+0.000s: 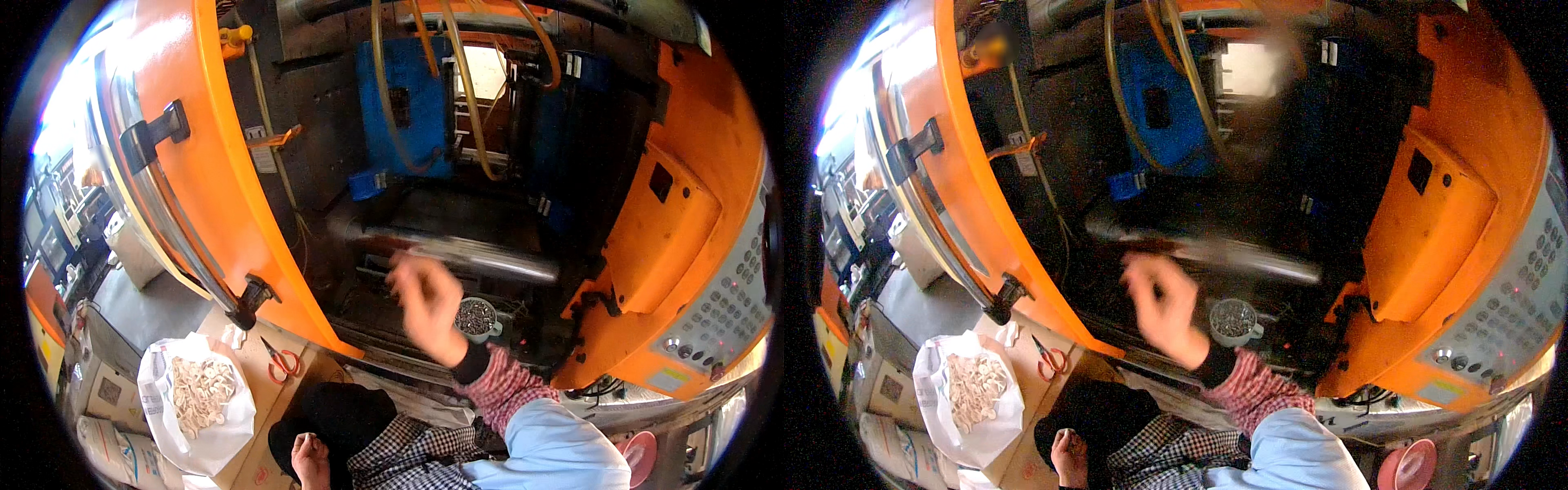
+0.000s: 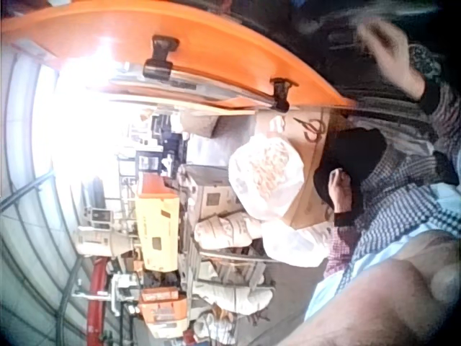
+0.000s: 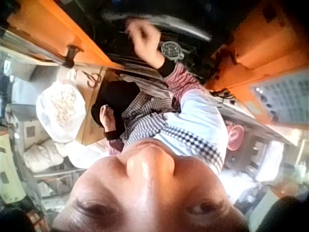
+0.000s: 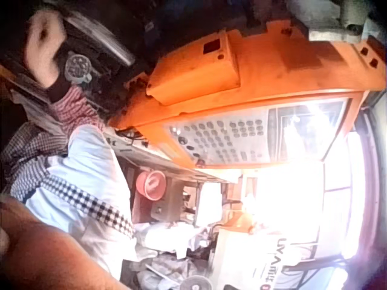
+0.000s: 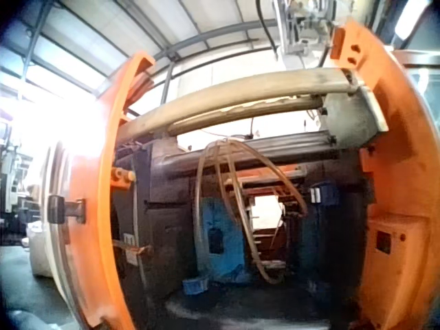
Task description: The person repeatedly picks small white plastic components from a bag, assembles them by hand into a linked chain, and places the assembled pieces into a white cup inside an orange industrial machine. The person also sprays a lubricant into the machine interior and closes the machine door between cycles.
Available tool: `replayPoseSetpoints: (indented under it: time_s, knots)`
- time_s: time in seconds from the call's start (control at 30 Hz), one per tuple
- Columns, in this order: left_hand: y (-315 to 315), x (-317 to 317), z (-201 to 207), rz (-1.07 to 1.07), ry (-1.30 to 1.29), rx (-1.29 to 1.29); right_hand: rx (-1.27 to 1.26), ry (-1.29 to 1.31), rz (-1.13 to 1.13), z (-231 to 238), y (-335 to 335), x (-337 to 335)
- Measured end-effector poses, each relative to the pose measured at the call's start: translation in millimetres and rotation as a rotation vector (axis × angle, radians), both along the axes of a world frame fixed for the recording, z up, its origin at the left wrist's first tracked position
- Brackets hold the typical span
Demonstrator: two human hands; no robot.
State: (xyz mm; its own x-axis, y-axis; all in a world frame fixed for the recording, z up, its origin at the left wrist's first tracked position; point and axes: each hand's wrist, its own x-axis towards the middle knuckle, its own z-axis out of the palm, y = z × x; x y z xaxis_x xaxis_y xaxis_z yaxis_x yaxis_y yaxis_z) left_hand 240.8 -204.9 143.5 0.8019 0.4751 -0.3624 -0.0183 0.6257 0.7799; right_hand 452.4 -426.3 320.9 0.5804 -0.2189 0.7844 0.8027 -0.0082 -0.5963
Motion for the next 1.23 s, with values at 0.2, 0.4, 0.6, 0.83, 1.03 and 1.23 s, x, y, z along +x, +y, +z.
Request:
replayPoseSetpoints:
  time_s: [0.2, 0.4, 0.6, 0.83, 1.03, 1.23]
  knots:
    - [-4.6, 20.2, 20.5, 0.082, 0.112, -0.004, 0.286, 0.087, -0.137, 33.3, -56.1, 181.7]
    - [-15.9, 19.2, 42.2, -0.056, -0.035, -0.078, 0.473, 0.475, -0.033, 78.4, -89.5, 302.5]
    - [-15.9, 19.4, 35.9, -0.018, -0.016, -0.122, 0.543, 0.490, -0.045, 92.1, -102.6, 387.6]
    - [-14.8, 32.1, 43.9, -0.028, -0.008, -0.126, 0.169, 0.164, -0.414, 84.2, -125.2, 462.0]
    - [-13.7, 30.1, 46.3, 0.007, 0.024, -0.086, 0.133, 0.280, -0.487, 84.0, -112.5, 452.4]
    - [-18.4, 19.3, 53.3, 0.057, 0.080, -0.074, 0.742, 0.238, -0.025, 114.2, -73.4, 394.0]
